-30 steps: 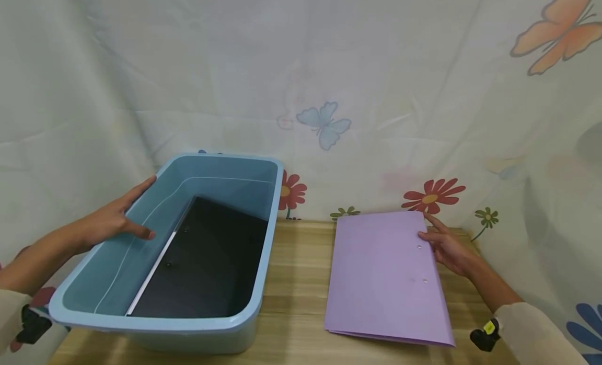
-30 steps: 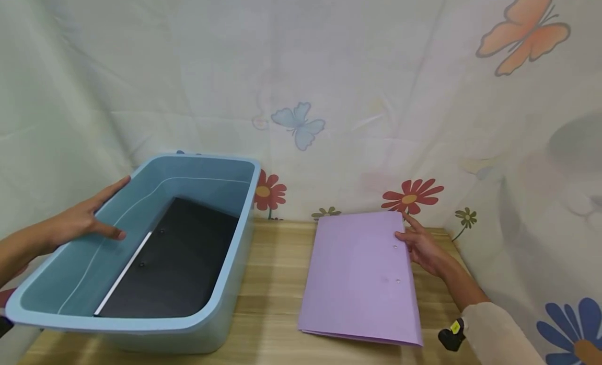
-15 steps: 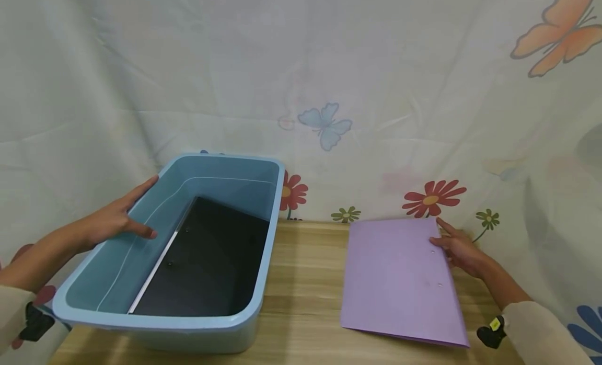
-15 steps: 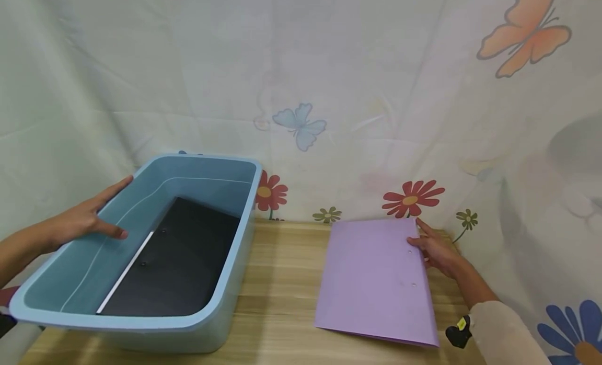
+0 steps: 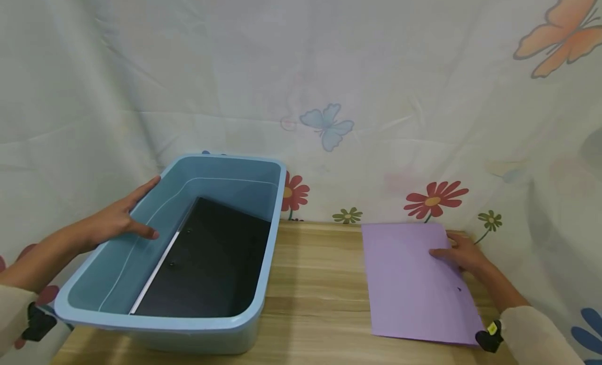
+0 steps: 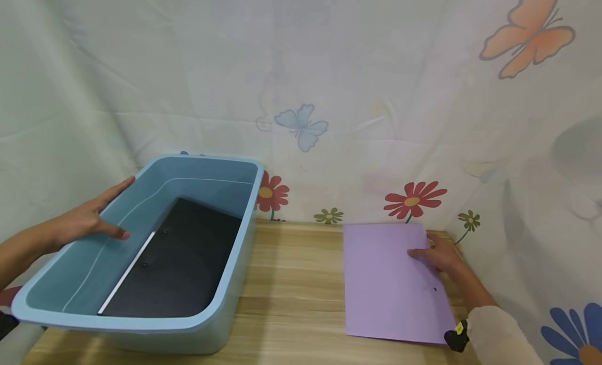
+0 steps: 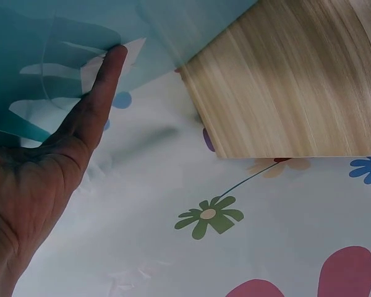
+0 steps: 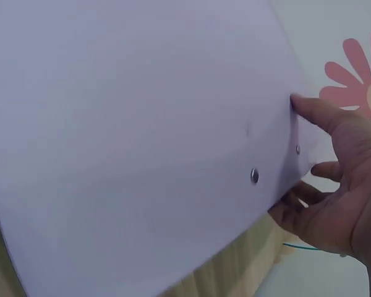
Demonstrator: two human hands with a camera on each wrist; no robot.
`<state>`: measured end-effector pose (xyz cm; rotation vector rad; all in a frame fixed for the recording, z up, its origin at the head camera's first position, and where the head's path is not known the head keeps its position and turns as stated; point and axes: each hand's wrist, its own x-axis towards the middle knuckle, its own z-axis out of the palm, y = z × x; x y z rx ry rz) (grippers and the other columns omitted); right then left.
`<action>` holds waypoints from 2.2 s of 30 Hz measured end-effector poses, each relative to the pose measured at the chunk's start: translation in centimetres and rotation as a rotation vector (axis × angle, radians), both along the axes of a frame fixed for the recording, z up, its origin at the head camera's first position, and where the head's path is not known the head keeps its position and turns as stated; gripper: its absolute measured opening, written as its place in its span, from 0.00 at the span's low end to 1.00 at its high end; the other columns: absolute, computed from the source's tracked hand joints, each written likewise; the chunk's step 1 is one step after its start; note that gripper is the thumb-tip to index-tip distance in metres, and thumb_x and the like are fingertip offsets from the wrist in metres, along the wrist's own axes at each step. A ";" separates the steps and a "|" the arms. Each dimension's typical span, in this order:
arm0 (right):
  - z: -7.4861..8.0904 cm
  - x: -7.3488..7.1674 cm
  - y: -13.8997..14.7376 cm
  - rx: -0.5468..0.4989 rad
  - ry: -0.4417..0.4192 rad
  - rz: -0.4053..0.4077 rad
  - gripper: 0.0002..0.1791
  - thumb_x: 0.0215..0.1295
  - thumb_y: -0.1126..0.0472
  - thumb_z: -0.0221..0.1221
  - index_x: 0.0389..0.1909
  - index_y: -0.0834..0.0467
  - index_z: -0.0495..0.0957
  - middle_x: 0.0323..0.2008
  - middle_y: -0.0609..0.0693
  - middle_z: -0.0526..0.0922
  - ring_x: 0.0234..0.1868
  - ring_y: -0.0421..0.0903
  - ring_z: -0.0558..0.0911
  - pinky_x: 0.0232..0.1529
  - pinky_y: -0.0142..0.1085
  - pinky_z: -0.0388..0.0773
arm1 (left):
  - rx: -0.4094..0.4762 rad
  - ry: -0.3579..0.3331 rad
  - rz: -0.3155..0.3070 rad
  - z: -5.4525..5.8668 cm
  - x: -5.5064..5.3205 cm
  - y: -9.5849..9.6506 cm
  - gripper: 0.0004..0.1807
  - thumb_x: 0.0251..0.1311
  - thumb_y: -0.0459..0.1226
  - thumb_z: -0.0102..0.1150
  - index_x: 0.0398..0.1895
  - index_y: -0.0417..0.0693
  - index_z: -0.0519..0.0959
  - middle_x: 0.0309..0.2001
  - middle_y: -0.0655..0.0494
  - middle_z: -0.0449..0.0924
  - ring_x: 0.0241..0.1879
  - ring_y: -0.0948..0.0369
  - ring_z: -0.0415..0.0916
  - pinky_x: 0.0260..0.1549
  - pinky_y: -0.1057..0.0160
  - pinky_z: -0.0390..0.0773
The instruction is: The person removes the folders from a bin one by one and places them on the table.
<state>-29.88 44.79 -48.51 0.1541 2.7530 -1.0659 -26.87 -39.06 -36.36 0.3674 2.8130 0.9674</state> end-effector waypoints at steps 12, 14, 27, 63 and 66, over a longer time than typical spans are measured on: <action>-1.6 0.7 0.0 0.049 0.069 -0.143 0.52 0.77 0.46 0.71 0.84 0.76 0.59 0.76 0.83 0.69 0.67 0.77 0.79 0.68 0.67 0.81 | 0.009 -0.010 -0.002 0.0 -0.2 -0.1 0.78 0.60 0.44 0.79 0.93 0.62 0.21 0.86 0.20 0.47 0.67 0.15 0.71 0.42 0.29 0.90; -2.0 0.8 -0.4 0.053 0.075 -0.197 0.53 0.77 0.46 0.71 0.84 0.77 0.58 0.76 0.83 0.68 0.69 0.78 0.77 0.70 0.69 0.78 | 0.012 -0.014 -0.001 0.0 -0.3 -0.1 0.78 0.60 0.44 0.79 0.93 0.63 0.21 0.86 0.20 0.46 0.67 0.16 0.71 0.42 0.31 0.90; -0.7 3.6 -9.1 0.390 0.118 0.034 0.62 0.68 0.32 0.72 0.85 0.72 0.60 0.79 0.88 0.58 0.77 0.93 0.60 0.69 0.88 0.65 | 0.023 -0.021 -0.007 0.0 -0.1 0.0 0.78 0.61 0.45 0.79 0.93 0.66 0.21 0.86 0.21 0.48 0.66 0.18 0.73 0.41 0.37 0.92; -2.3 3.1 -3.4 0.415 -0.032 0.145 0.69 0.63 0.25 0.72 0.83 0.74 0.61 0.79 0.91 0.53 0.77 0.98 0.52 0.71 0.88 0.62 | 0.010 -0.027 0.007 0.3 0.3 0.1 0.78 0.60 0.45 0.78 0.93 0.64 0.21 0.86 0.21 0.47 0.66 0.17 0.72 0.42 0.33 0.91; -2.3 3.1 -2.6 0.409 -0.009 0.163 0.68 0.64 0.26 0.73 0.83 0.75 0.61 0.78 0.91 0.54 0.76 1.00 0.52 0.70 0.88 0.63 | 0.010 -0.024 0.006 0.4 0.4 0.1 0.78 0.60 0.45 0.79 0.93 0.65 0.21 0.86 0.20 0.48 0.66 0.17 0.73 0.41 0.35 0.91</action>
